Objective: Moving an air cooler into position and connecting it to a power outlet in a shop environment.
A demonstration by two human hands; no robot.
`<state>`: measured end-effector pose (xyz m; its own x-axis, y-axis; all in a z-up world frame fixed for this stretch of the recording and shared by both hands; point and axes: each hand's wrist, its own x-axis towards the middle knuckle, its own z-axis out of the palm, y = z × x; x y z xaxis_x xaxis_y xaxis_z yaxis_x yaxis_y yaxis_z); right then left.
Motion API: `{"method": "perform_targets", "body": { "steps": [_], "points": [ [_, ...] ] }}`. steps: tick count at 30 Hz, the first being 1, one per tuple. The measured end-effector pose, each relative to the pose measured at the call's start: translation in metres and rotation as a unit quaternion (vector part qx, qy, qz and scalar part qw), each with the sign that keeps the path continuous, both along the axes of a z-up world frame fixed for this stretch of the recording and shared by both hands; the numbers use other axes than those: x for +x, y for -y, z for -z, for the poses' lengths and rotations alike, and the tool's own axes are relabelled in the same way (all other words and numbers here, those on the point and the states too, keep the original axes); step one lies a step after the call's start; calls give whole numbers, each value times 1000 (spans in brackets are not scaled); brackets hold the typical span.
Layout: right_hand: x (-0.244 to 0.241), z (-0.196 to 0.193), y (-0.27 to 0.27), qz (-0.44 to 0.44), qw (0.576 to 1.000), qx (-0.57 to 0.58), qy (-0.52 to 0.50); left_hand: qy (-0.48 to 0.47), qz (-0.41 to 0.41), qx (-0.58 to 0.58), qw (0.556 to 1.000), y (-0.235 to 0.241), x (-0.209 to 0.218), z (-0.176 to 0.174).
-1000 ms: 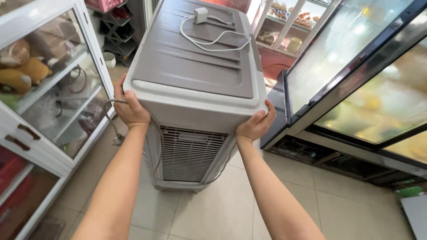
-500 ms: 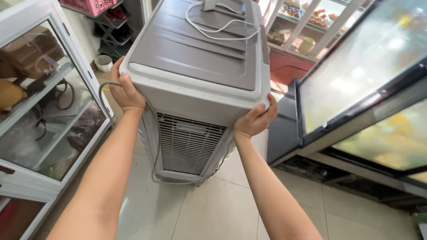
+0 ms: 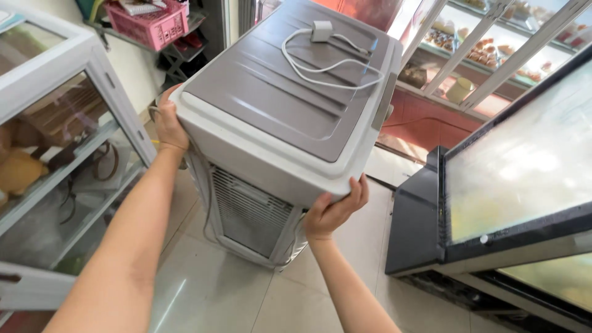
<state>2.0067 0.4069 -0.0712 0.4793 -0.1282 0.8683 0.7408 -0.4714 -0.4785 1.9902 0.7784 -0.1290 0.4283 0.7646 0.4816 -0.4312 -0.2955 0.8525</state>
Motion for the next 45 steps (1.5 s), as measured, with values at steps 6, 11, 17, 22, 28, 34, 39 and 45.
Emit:
{"method": "perform_targets", "body": {
  "steps": [6, 11, 17, 22, 28, 34, 39, 45],
  "points": [
    [22, 39, -72, -75, 995, -51, 30, -306, -61, 82, 947, -92, 45, -9],
    [28, 54, -160, -5, 995, -81, 59, -446, -89, 108, 884, -149, 75, -52],
    [46, 60, -254, 33, 993, -88, 68, -226, -85, 125, 962, -221, 126, -43],
    [67, 75, -348, 72, 988, -112, 78, -262, 172, -66, 947, -291, 110, -74],
    [115, 102, -464, 106, 972, -184, 102, -312, 298, -2, 902, -361, 94, -53],
    [179, 127, -541, 136, 960, -225, 97, -272, 345, 10, 898, -385, 85, -63],
    [230, 140, -591, 173, 944, -263, 94, -263, 370, 35, 890, -404, 107, -64],
    [282, 139, -648, 181, 921, -319, 129, -274, 371, -5, 887, -440, 145, -76]
  ]
}}
